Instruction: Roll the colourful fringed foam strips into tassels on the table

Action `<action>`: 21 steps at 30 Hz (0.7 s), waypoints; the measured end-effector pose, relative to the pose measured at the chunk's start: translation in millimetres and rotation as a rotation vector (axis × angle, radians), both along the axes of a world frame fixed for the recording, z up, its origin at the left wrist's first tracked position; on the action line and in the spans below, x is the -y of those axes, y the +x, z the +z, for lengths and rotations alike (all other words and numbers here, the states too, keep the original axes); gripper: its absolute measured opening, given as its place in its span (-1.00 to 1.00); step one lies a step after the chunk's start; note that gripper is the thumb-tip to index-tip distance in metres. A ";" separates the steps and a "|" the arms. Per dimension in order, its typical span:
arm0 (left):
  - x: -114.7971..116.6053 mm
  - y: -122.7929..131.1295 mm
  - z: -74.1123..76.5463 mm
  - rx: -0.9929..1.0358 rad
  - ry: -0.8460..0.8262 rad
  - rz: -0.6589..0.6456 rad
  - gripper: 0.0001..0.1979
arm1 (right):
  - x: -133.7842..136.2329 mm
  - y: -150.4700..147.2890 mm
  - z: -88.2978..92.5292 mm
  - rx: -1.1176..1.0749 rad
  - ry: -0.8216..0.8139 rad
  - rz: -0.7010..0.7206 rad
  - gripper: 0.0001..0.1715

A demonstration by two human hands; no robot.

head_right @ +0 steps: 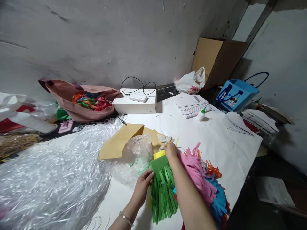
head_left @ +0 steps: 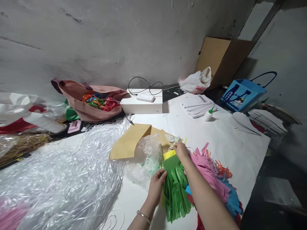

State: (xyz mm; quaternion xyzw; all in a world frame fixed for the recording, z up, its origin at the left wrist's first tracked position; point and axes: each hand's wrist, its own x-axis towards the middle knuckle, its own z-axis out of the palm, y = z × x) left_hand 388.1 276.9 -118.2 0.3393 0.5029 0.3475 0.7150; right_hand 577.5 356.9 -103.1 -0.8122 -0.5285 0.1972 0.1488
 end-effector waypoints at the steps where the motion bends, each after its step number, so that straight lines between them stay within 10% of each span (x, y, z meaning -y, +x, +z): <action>1: 0.1 0.2 0.0 0.006 -0.006 0.002 -0.66 | 8.7 -2.2 6.8 0.002 0.020 0.017 -0.83; 10: 5.2 2.5 -0.2 0.007 0.004 -0.019 -0.64 | 121.6 -71.2 9.4 0.062 0.282 0.155 -0.72; 21: 1.7 11.5 9.8 -0.107 0.160 -0.077 -0.57 | 120.4 -53.7 7.7 -0.423 0.375 -0.017 -0.79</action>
